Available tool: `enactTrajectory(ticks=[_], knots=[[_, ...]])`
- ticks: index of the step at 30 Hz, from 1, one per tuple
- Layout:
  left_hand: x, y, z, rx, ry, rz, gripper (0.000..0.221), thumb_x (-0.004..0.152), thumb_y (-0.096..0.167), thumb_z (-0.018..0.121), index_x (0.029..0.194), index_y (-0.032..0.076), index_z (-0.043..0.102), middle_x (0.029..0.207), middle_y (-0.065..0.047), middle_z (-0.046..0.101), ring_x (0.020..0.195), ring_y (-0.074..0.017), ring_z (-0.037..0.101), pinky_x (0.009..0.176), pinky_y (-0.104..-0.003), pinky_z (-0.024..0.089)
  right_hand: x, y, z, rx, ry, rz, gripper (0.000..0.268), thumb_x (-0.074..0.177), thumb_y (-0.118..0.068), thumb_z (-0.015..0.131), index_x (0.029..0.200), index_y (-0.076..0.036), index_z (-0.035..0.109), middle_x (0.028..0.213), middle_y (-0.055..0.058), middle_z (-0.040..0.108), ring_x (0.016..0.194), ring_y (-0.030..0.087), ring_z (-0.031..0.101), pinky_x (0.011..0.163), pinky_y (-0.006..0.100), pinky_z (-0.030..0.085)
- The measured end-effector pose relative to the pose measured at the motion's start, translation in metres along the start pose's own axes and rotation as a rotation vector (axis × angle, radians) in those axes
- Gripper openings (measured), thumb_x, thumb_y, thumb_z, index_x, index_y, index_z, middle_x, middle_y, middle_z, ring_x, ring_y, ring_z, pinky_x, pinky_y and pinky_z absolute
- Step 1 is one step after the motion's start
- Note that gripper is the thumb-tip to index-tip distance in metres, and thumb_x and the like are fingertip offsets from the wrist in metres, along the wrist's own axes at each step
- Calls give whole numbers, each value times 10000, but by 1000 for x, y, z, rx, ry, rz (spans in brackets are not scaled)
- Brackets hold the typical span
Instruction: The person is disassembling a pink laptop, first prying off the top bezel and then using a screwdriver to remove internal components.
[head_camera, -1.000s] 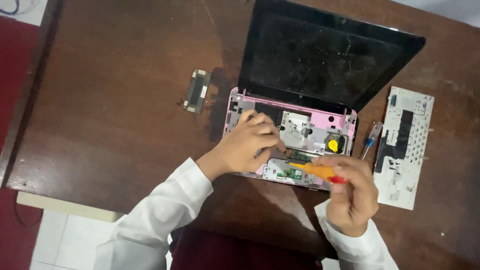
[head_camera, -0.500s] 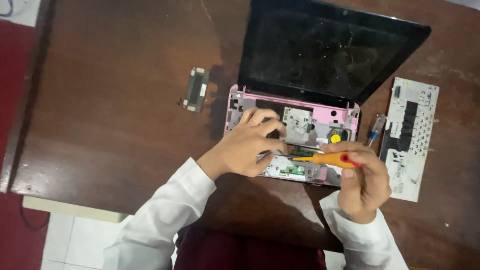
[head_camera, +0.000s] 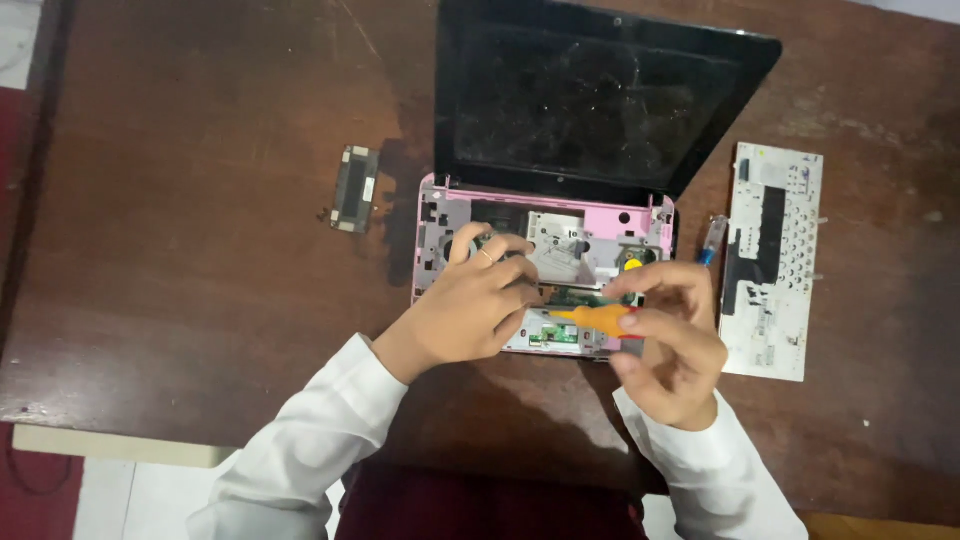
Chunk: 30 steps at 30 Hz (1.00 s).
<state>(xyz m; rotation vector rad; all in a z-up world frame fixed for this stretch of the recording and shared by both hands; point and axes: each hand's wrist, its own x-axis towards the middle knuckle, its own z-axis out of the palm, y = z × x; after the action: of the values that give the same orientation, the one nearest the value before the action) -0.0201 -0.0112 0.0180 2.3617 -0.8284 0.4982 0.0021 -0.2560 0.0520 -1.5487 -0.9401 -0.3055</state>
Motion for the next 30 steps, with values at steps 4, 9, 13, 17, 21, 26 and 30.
enactTrajectory(ticks=[4, 9, 13, 17, 21, 26, 30], knots=[[-1, 4, 1, 28, -32, -27, 84, 864, 106, 656, 827, 134, 725, 1014, -24, 639, 1286, -236, 469, 1093, -548, 252, -4, 8, 1, 37, 38, 29, 226, 856, -72, 745, 1077, -54, 704, 1031, 237, 571, 983, 401, 691, 904, 523, 576], [3, 12, -1, 19, -55, -32, 57, 861, 150, 720, 815, 125, 698, 1205, -44, 583, 1342, -285, 381, 1016, -469, 309, -1, 3, -1, 105, 109, 49, 116, 956, -44, 519, 975, 21, 614, 953, 261, 661, 917, 403, 737, 837, 493, 583], [2, 11, 4, -21, -67, -25, 34, 877, 133, 712, 846, 138, 700, 1213, -21, 552, 1312, -273, 370, 981, -431, 311, 1, 1, 0, 247, 163, 51, 169, 900, 36, 458, 840, -35, 598, 874, 244, 681, 867, 380, 738, 819, 480, 577], [-2, 11, 6, -17, -78, -33, 5, 882, 137, 724, 885, 140, 721, 1172, -23, 566, 1300, -284, 390, 977, -435, 310, 1, -3, 1, 300, 165, 41, 257, 963, 31, 437, 764, -84, 552, 820, 210, 672, 797, 345, 726, 769, 479, 568], [-3, 10, 7, 12, -91, -47, 66, 882, 112, 712, 822, 139, 716, 1223, -6, 583, 1301, -277, 377, 980, -423, 302, 10, -16, 5, 154, 90, -20, 333, 990, -9, 441, 678, -91, 523, 797, 223, 654, 751, 396, 717, 682, 516, 566], [-2, 12, 8, 5, -122, -38, 65, 918, 189, 740, 946, 144, 779, 1283, -29, 586, 1242, -353, 449, 928, -543, 413, 14, -42, 16, -44, -65, -54, 285, 993, 9, 437, 718, -63, 444, 957, 206, 609, 819, 349, 695, 753, 452, 636], [-2, 13, 11, 30, -121, -33, 117, 941, 221, 735, 922, 113, 775, 1281, -37, 591, 1242, -344, 444, 931, -530, 414, 14, -41, 21, -63, -22, -112, 288, 1010, -32, 425, 723, -50, 427, 903, 217, 586, 730, 360, 683, 676, 460, 610]])
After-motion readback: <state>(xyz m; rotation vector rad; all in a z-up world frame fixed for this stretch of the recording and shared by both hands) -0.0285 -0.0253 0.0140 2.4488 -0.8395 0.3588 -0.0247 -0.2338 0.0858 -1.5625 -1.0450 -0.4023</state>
